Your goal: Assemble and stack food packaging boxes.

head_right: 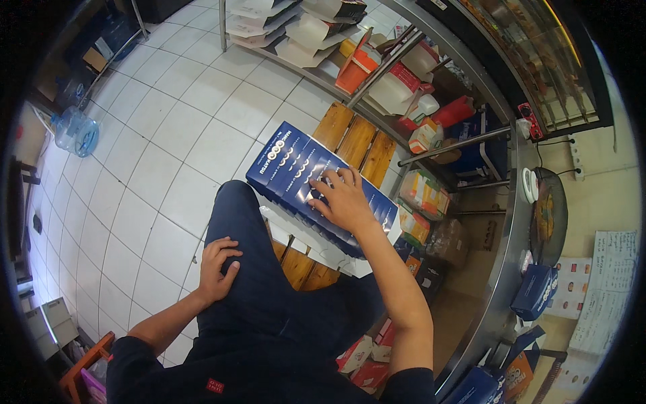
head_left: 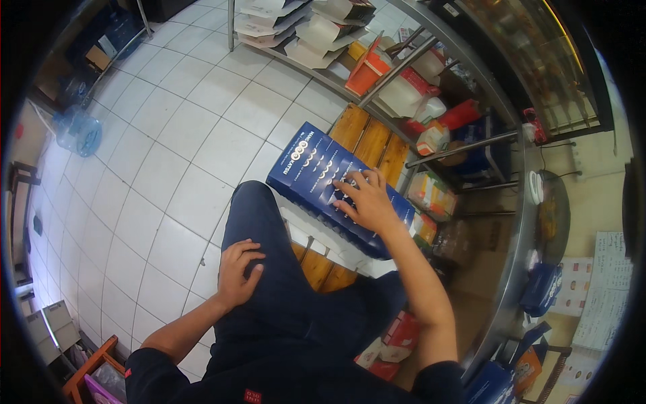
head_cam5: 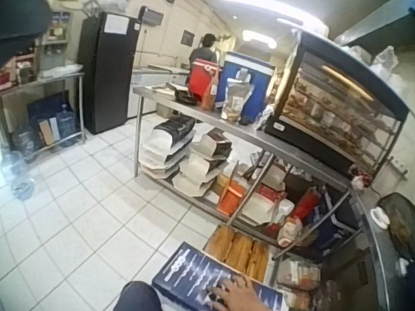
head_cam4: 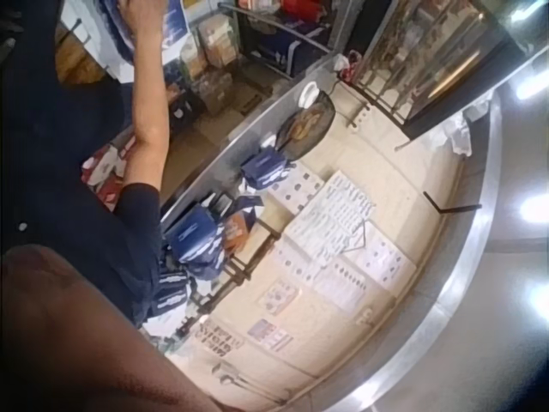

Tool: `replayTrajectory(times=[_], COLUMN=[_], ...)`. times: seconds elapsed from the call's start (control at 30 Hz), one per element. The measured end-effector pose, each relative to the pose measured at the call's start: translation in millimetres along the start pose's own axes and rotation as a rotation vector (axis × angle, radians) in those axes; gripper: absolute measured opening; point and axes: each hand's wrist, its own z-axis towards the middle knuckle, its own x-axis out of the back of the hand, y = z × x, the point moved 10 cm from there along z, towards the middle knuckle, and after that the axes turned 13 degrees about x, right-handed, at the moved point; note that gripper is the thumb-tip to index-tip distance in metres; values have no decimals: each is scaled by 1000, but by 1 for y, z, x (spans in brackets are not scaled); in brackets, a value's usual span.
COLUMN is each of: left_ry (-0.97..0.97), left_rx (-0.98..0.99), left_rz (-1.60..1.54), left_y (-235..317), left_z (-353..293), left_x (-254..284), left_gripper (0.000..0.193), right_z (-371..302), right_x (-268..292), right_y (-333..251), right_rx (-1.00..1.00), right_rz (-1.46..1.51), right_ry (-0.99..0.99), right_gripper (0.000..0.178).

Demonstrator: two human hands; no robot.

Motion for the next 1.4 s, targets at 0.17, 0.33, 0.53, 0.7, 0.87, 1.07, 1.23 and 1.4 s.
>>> replayTrajectory(times=[0.17,0.33,0.53,0.7,0.87,1.07,1.23,1.4], left_ry=[23,43,54,39,33,-38,-26,-20], left_rx=[-28,-29,-46,-27,-91,-196,-205,-227], left_rz=[-17,-6,-5,21,-31,6,47,88], left_y=[3,3,3,-2,8,13,15,20], left_z=[1,1,0,-1,-2,-8,-16,-17], left_x=[3,6,6,-2,-14,-20,-24,-27], left_gripper=[18,19,17,16,17,32,32,32], right_z=[16,31,44,58,58,3,-211,-495], right_x=[3,1,1,-18,-14,64,238,390], right_y=[-8,-9,-18,-12,-14,-36,37,98], right_rx=[80,53,91,56,31,-101,-588,-1204], right_rz=[-57,48,-21,100,101,152,-318,-917], right_ry=[66,91,154,167,308,468,998,1358], right_gripper=[38,37,38,35,42,51,55,59])
